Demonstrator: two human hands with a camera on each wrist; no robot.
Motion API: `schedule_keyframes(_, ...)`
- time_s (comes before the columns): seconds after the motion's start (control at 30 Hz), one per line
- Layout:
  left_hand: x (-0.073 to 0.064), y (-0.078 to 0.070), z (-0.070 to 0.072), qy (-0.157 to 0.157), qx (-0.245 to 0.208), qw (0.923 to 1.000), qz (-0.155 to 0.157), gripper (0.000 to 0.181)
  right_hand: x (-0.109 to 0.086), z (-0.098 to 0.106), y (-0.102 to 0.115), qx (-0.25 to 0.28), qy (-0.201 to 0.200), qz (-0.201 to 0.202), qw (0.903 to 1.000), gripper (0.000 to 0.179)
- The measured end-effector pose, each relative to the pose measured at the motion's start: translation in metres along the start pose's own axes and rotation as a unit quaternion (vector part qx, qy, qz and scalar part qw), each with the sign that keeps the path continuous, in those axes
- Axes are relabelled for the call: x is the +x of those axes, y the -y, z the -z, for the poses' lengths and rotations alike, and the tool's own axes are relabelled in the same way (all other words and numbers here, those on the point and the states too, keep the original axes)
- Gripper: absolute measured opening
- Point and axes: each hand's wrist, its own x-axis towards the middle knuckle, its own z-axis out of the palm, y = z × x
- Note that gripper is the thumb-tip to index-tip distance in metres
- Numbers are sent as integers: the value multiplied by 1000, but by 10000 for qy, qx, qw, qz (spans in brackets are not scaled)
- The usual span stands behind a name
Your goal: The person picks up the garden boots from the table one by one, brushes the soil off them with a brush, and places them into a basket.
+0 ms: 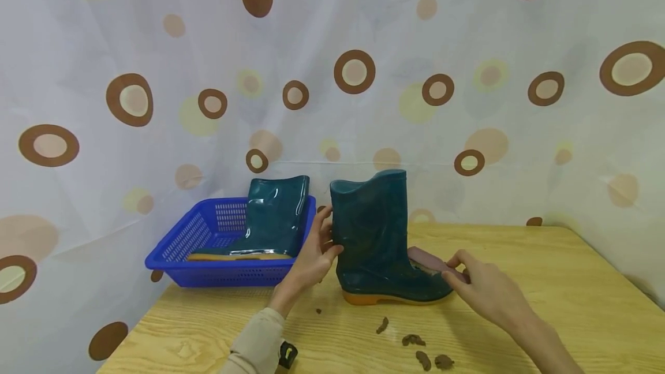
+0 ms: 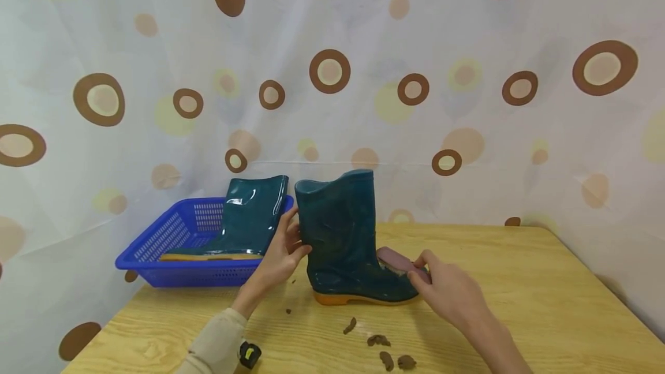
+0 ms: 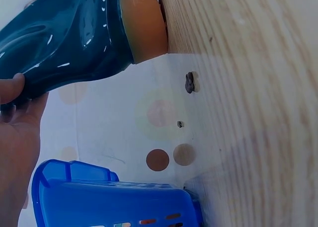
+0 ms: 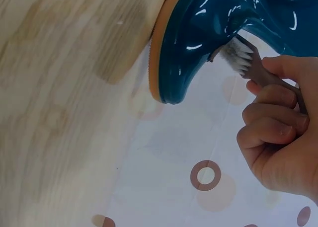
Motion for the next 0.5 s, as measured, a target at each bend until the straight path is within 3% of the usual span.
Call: schedule_keyframes(0.5,0,2,0,13,7,10000,-74,85,1,-4,-23,234,228,-124,9994,38)
